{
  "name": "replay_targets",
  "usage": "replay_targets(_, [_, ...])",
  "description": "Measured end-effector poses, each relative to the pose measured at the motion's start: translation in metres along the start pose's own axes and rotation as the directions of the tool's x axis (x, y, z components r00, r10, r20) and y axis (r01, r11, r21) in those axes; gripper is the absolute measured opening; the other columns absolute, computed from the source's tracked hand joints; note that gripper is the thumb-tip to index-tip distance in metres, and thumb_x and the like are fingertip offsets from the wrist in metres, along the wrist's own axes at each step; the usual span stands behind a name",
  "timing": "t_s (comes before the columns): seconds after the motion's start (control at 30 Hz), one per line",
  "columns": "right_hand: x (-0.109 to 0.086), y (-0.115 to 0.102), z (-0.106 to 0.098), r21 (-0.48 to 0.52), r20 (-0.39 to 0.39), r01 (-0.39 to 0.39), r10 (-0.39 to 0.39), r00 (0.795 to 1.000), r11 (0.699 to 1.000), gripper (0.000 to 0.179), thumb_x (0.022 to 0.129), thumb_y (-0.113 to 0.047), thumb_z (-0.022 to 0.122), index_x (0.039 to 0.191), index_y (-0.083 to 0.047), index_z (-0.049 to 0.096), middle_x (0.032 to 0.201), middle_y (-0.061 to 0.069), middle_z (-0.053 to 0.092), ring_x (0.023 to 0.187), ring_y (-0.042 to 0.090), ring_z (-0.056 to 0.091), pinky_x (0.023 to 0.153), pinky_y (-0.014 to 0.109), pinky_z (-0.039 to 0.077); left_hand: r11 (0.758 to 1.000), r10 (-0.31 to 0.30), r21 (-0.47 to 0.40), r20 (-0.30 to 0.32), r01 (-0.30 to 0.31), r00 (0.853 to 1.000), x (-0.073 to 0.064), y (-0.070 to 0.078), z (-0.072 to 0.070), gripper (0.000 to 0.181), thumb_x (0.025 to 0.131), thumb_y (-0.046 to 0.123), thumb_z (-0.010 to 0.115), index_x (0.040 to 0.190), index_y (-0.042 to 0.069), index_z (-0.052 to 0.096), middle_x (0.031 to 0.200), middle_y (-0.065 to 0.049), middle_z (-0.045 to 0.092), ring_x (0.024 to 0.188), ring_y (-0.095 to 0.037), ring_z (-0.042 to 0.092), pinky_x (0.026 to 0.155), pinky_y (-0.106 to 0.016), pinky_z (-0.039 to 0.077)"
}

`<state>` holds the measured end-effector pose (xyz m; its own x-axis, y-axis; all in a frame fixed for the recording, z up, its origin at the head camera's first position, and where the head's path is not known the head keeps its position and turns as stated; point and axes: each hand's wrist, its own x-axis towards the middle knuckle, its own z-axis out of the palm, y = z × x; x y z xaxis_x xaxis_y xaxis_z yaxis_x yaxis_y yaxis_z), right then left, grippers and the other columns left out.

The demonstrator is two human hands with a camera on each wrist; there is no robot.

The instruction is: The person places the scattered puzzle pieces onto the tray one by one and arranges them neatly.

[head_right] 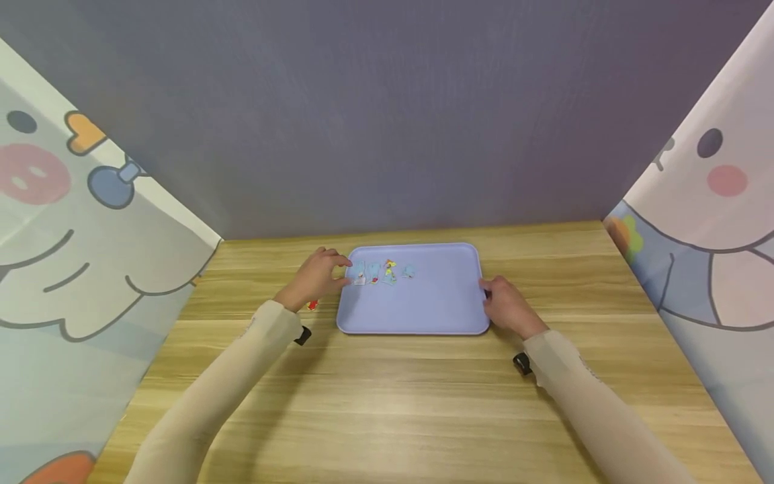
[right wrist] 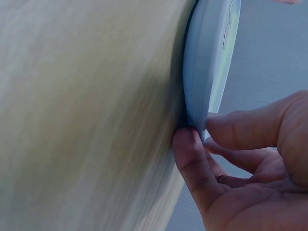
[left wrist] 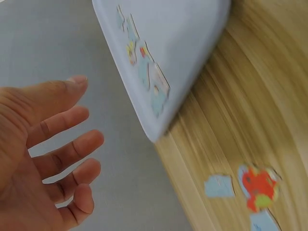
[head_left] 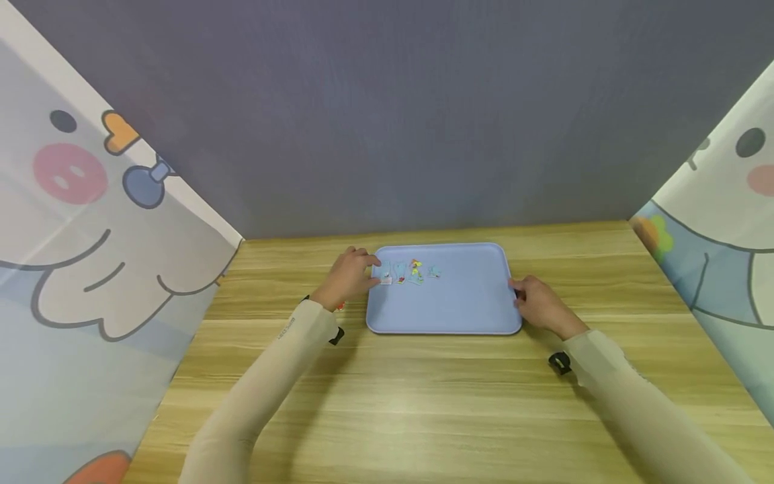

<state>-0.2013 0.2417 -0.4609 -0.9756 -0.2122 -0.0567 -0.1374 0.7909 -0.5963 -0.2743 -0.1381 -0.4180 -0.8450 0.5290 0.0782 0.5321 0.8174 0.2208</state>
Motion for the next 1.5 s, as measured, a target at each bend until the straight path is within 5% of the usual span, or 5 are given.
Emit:
replay_targets(0.33, [0.0,0.0,0.001,-0.006,0.005,0.006,-0.006,1.0,1.0,0.045,0.084,0.009,0.054,0.127,0.019,0.045,0.088,0.019,0.052,0.074,0.026,0.049,0.063,0.035,0.043,0.991,-0.076,-0.106,0.078,0.084,0.994,-0.026,-0.031,-0.001,0.047,0.078,0.023,0.078,0.12,0.006,0.064,0.115,-0.013,0.059,0.105,-0.033,0.045,0.09,-0.051,0.037])
replay_targets(0.7, [0.001,0.004,0.0,-0.007,0.004,-0.006,0.006,1.0,1.0,0.046,0.084,0.007,0.054,0.128,0.018,0.044,0.086,0.017,0.051,0.074,0.026,0.048,0.062,0.033,0.043,0.989,-0.131,-0.053,0.149,0.14,0.98,-0.047,-0.067,0.011,0.054,0.075,0.023,0.081,0.122,0.005,0.061,0.118,-0.016,0.058,0.111,-0.042,0.045,0.095,-0.051,0.037])
replay_targets(0.93, [0.003,0.004,0.0,0.001,0.007,-0.001,0.001,1.0,1.0,0.046,0.084,0.007,0.053,0.128,0.018,0.044,0.085,0.017,0.051,0.074,0.026,0.049,0.062,0.034,0.043,0.981,-0.172,-0.052,0.196,0.186,0.965,-0.058,-0.076,0.006,0.047,0.075,0.021,0.08,0.115,0.003,0.062,0.116,-0.017,0.059,0.111,-0.041,0.046,0.101,-0.052,0.031])
replay_targets(1.3, [0.003,0.005,0.001,-0.008,0.015,-0.005,0.005,1.0,1.0,0.047,0.084,0.008,0.053,0.128,0.018,0.044,0.086,0.017,0.051,0.075,0.026,0.049,0.064,0.035,0.044,0.97,-0.214,-0.062,0.244,0.235,0.946,-0.067,-0.085,0.009,0.032,0.079,0.009,0.072,0.11,0.006,0.064,0.099,-0.01,0.059,0.097,-0.033,0.048,0.084,-0.05,0.041])
replay_targets(1.5, [0.004,0.004,0.002,-0.012,0.011,0.002,-0.002,1.0,1.0,0.046,0.083,0.008,0.054,0.128,0.017,0.045,0.087,0.017,0.052,0.075,0.026,0.05,0.064,0.035,0.044,0.971,-0.203,-0.077,0.237,0.227,0.95,-0.067,-0.087,0.011,0.031,0.081,0.007,0.069,0.111,0.005,0.064,0.1,-0.012,0.057,0.096,-0.034,0.048,0.081,-0.048,0.044])
